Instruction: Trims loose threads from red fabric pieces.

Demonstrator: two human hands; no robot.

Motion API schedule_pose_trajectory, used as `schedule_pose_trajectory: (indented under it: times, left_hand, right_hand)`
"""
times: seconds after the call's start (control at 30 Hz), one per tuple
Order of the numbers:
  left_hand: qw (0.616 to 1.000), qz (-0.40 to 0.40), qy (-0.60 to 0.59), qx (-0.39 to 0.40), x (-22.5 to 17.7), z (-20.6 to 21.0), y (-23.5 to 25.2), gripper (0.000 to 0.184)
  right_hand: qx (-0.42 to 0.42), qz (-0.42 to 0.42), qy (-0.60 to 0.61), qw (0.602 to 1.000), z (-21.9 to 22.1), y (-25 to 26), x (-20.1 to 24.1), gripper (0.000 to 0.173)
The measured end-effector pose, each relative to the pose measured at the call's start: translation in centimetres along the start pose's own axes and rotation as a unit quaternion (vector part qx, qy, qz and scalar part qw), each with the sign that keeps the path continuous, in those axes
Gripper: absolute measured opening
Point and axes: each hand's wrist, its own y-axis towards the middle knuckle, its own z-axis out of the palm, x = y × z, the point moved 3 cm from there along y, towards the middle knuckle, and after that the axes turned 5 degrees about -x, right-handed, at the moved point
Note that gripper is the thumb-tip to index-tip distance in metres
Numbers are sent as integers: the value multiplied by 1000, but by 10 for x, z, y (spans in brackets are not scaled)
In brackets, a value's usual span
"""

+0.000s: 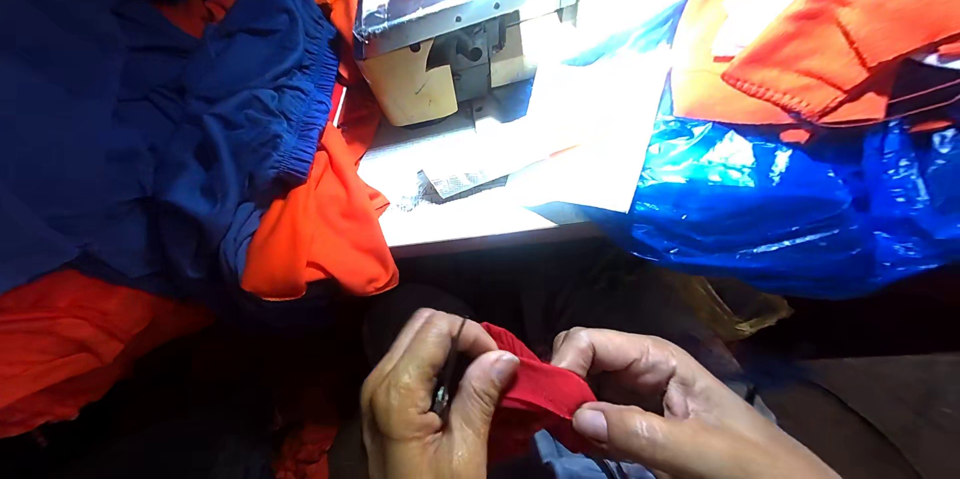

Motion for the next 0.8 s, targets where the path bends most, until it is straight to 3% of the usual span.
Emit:
schedule_pose_trajectory:
  times: [0.13, 0.27, 0.47, 0.8]
  left_hand:
    - [996, 5, 89, -2, -5, -15, 3, 21]
    - [995, -4, 76, 61, -26, -18, -1, 28]
    - [988, 0, 82, 127, -38, -5, -7, 34]
    - [974, 43, 178, 130, -40, 9, -4, 35]
  right_hand:
    - [-47, -5, 15, 999, -5, 1, 3, 5]
    - [-150, 20, -20, 988, -1, 7, 13, 7]
    - [-124, -35, -25, 991, -10, 11, 7, 6]
    - [-167, -67, -90, 980, -7, 12, 11, 3]
